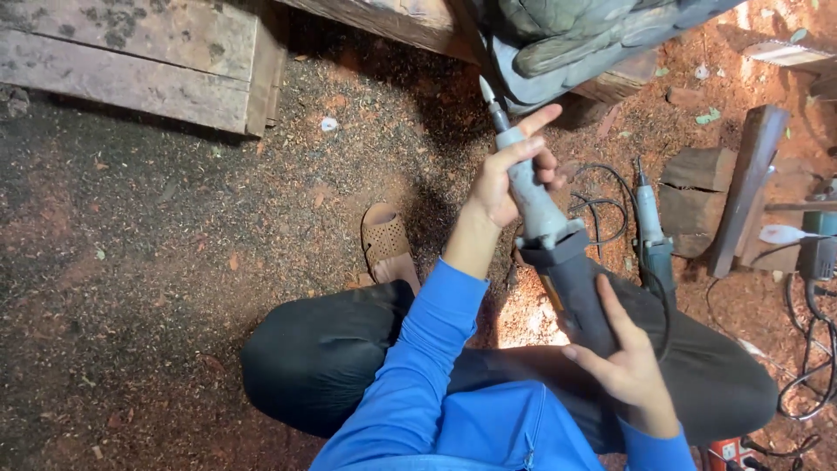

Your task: Refining the surface and details of a large sculpture using a handheld power rotary tool while seated on the floor.

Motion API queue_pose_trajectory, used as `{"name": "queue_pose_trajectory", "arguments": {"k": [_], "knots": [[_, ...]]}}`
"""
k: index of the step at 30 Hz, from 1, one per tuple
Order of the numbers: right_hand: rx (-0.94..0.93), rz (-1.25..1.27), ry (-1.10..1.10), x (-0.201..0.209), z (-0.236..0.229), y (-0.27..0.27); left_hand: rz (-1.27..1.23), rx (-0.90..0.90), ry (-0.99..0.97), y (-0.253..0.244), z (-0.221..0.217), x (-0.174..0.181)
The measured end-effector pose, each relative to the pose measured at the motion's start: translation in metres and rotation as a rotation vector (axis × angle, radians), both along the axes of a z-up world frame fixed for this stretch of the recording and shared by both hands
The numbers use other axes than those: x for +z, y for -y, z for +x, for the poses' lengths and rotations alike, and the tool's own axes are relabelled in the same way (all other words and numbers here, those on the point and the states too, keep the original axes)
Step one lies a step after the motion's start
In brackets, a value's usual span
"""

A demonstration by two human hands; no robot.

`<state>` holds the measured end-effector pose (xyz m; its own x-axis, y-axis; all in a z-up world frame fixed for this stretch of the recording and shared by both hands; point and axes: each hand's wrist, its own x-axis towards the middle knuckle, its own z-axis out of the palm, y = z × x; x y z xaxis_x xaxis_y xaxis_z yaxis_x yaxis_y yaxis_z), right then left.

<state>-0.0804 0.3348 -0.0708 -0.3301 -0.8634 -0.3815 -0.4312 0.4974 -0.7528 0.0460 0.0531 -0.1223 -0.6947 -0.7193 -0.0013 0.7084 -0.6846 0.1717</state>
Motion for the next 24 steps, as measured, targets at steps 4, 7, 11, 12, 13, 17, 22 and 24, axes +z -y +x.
{"name": "queue_pose_trajectory", "arguments": {"k": [4, 7, 11, 12, 13, 17, 22, 24], "knots": [[-0.064, -0.012, 0.052, -0.014, 0.027, 0.007, 0.005, -0.012, 0.096, 0.010, 0.005, -0.004], [-0.070, -0.043, 0.050, -0.028, 0.035, 0.005, -0.031, 0.000, 0.164, 0.011, 0.007, 0.001], [-0.051, -0.110, 0.099, -0.035, 0.045, 0.003, 0.010, 0.010, 0.304, 0.009, 0.005, 0.003], [-0.049, -0.108, 0.075, -0.037, 0.046, 0.003, 0.022, 0.016, 0.316, 0.010, 0.003, 0.005], [-0.054, -0.108, 0.078, -0.037, 0.047, 0.004, 0.022, 0.011, 0.320, 0.010, 0.003, 0.005], [0.021, -0.202, 0.026, -0.038, 0.048, 0.000, 0.011, 0.016, 0.335, 0.008, 0.000, 0.006], [-0.026, -0.172, 0.045, -0.031, 0.051, -0.004, 0.019, 0.000, 0.375, 0.003, -0.003, 0.010], [0.008, -0.219, 0.049, -0.031, 0.050, -0.004, 0.020, 0.011, 0.357, 0.001, 0.000, 0.016]]}}
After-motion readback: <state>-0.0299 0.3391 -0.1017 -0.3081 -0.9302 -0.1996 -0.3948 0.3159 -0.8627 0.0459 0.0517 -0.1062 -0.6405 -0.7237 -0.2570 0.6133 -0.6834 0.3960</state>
